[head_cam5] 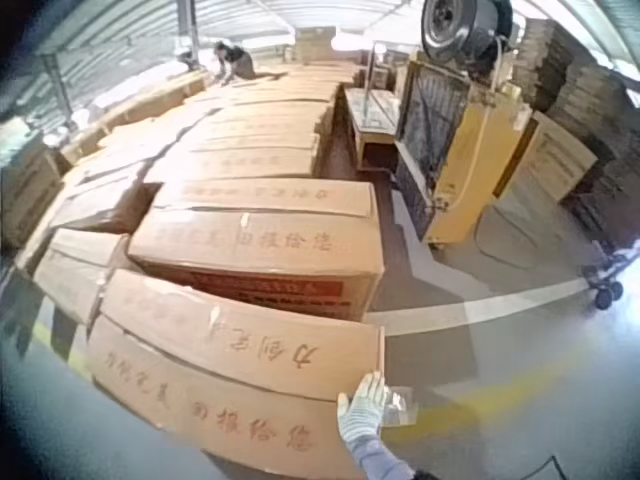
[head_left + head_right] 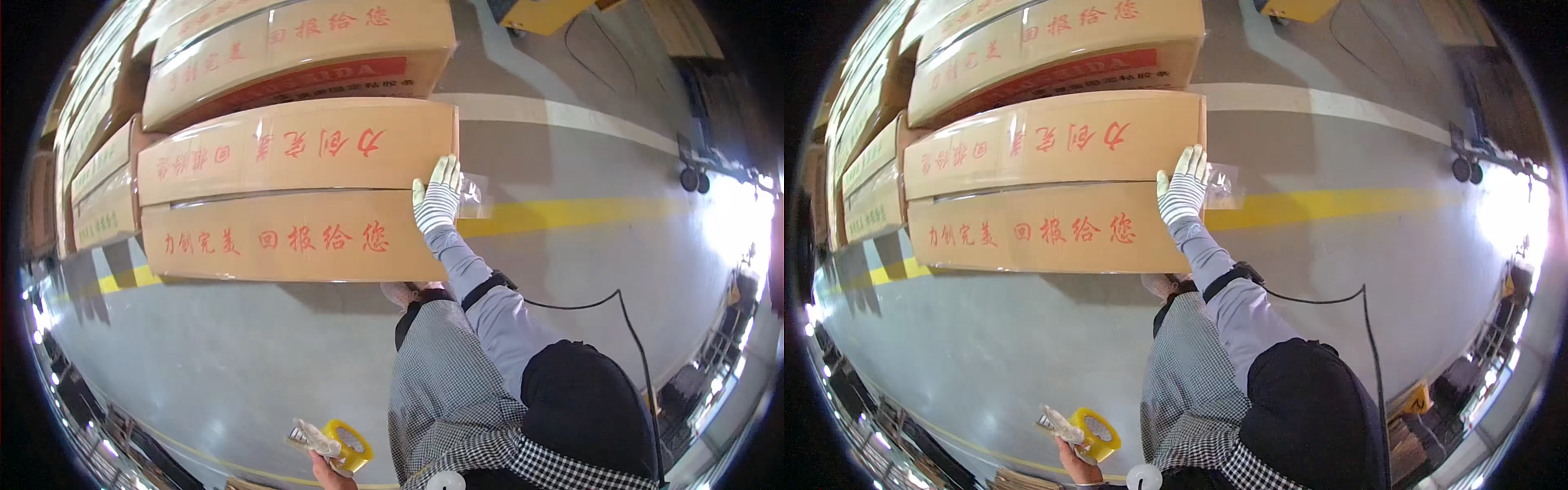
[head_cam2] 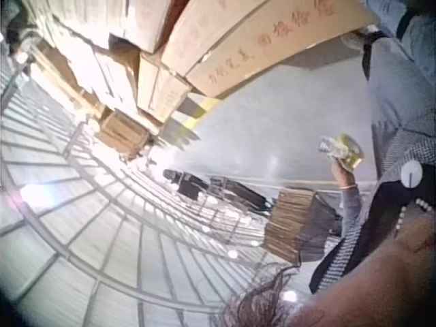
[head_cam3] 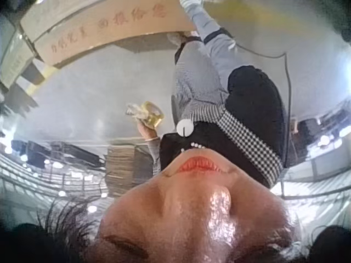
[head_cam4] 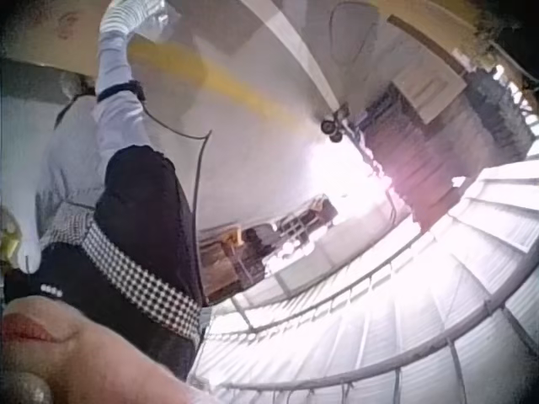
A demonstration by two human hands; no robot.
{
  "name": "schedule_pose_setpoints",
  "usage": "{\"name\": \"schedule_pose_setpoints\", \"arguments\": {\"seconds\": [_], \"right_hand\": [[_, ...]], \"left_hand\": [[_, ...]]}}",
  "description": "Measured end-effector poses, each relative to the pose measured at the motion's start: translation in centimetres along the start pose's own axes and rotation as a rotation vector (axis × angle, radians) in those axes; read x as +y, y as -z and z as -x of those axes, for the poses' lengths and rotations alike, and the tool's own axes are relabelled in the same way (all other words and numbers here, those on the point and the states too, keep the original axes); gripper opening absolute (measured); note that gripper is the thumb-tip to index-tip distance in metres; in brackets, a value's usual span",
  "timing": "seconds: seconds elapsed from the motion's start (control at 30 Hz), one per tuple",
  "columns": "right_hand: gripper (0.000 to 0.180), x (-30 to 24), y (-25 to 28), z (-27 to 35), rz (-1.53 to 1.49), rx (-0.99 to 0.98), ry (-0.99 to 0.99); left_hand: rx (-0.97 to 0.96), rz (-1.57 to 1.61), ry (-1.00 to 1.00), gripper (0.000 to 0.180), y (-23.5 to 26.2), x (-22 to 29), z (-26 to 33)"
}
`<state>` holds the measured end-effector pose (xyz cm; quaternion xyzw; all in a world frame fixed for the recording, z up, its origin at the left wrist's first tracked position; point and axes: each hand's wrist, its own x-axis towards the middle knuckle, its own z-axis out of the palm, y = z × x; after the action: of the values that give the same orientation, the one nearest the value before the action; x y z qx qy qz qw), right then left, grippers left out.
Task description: The recorder uses a handheld tape dispenser to seal a large cardboard box in a warehouse or factory setting.
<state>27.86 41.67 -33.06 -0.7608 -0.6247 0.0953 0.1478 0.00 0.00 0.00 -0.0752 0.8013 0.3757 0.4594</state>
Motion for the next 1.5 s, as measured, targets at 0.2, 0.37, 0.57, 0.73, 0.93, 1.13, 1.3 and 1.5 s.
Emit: {"name": "schedule_pose_setpoints", "arguments": {"seconds": [0.2, 0.37, 0.57, 0.73, 0.93, 1.13, 1.3, 1.5], "right_hand": [[0.08, 5.1, 0.2, -2.5, -0.498, -0.14, -0.492], [0.076, 11.6, -3.1, 3.2, -1.349, -0.417, -0.625], [0.082, 7.0, -1.2, 17.5, -1.517, -0.438, -1.574], [0.054, 1.5, 2.7, 13.2, -1.893, -0.635, -0.854], [0.034, 11.3, 2.7, 7.0, -0.636, -0.374, -0.443], [0.018, -1.7, 5.0, 1.4, -0.602, -0.755, -0.435], [0.018, -39.5, 9.3, 13.3, -0.708, -1.149, 0.031], [0.046, -72.6, 12.7, 25.3, -0.667, -1.844, 0.424]], "left_hand": [[-0.186, 0.119, 0.181, 0.052, -0.6, 2.7, -4.5], [-0.16, -0.065, 0.184, 0.05, -6.3, 3.6, -5.4], [-0.028, 0.037, -0.002, 0.048, -4.0, 10.6, -3.2], [-0.073, -0.133, -0.101, 0.047, -0.1, 10.1, -3.4], [-0.065, 0.254, -0.025, 0.045, 5.8, 9.7, -4.1], [-0.196, 0.381, -0.125, 0.045, 12.4, 13.9, -10.2], [-0.266, 0.335, -0.196, 0.046, 25.3, 20.3, -15.6], [-0.094, 0.226, -0.443, 0.045, 39.1, 34.9, -17.9]]}}
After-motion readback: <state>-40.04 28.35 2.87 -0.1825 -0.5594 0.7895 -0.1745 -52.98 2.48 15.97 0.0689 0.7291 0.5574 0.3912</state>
